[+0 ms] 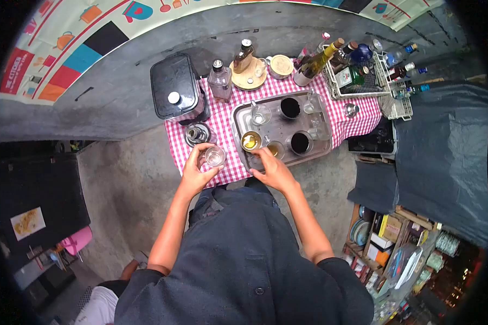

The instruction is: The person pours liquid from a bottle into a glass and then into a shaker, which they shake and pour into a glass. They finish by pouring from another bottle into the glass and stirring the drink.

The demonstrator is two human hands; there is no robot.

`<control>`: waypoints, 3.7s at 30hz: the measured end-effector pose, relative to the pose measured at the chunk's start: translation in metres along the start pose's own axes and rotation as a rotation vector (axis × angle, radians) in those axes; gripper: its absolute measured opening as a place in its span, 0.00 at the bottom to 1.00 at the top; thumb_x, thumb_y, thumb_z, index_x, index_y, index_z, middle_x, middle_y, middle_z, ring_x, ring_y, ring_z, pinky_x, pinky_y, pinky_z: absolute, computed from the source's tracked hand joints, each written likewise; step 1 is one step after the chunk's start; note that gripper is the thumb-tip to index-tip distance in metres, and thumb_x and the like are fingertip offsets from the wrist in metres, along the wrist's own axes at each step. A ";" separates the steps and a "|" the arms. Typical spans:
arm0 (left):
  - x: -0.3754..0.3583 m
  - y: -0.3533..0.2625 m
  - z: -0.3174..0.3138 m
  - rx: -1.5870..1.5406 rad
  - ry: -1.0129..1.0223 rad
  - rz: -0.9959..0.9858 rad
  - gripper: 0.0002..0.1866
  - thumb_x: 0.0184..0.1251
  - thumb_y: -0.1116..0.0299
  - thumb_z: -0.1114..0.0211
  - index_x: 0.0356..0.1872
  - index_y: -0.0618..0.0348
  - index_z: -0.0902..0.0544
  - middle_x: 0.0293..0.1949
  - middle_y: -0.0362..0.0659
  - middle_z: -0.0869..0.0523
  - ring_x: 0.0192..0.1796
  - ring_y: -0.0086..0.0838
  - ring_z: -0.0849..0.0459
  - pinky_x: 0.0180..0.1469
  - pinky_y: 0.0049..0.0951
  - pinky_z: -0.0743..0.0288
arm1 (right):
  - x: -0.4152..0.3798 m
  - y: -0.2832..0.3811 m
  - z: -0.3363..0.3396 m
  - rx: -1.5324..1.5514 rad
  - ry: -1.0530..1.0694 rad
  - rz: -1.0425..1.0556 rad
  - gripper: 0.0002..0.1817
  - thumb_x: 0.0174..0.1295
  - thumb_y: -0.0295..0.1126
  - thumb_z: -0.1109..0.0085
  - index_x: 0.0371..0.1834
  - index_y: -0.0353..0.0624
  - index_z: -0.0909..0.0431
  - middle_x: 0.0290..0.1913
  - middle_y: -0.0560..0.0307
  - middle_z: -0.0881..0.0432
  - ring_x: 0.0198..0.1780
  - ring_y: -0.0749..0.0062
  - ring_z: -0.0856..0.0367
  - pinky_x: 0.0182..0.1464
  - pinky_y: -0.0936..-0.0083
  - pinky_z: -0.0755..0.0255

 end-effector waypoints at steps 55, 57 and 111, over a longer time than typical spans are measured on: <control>0.010 -0.048 0.047 -0.135 0.247 -0.061 0.32 0.52 0.85 0.28 0.59 0.61 0.29 0.53 0.42 0.21 0.59 0.26 0.21 0.64 0.28 0.27 | -0.001 0.087 0.040 0.792 -0.426 0.068 0.30 0.51 0.34 0.26 0.55 0.36 0.28 0.46 0.52 0.19 0.49 0.66 0.18 0.59 0.69 0.26; 0.011 -0.052 0.033 -0.134 0.251 -0.084 0.32 0.52 0.85 0.28 0.59 0.61 0.29 0.54 0.42 0.22 0.60 0.26 0.22 0.64 0.29 0.27 | -0.009 0.112 0.057 0.310 -0.401 0.120 0.28 0.48 0.38 0.23 0.50 0.38 0.24 0.43 0.53 0.17 0.47 0.67 0.17 0.54 0.70 0.26; 0.032 -0.132 -0.169 0.482 0.339 -0.538 0.32 0.46 0.72 0.23 0.58 0.61 0.19 0.48 0.48 0.17 0.51 0.40 0.20 0.56 0.36 0.28 | -0.084 0.038 0.222 -0.459 0.127 0.087 0.27 0.47 0.45 0.29 0.40 0.34 0.26 0.35 0.38 0.15 0.38 0.40 0.16 0.41 0.52 0.23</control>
Point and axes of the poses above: each hand's wrist, its own x-axis towards the middle knuckle, its own z-axis out of the back of the hand, y = z × x, the point moved 7 cm from there along x, towards the middle knuckle
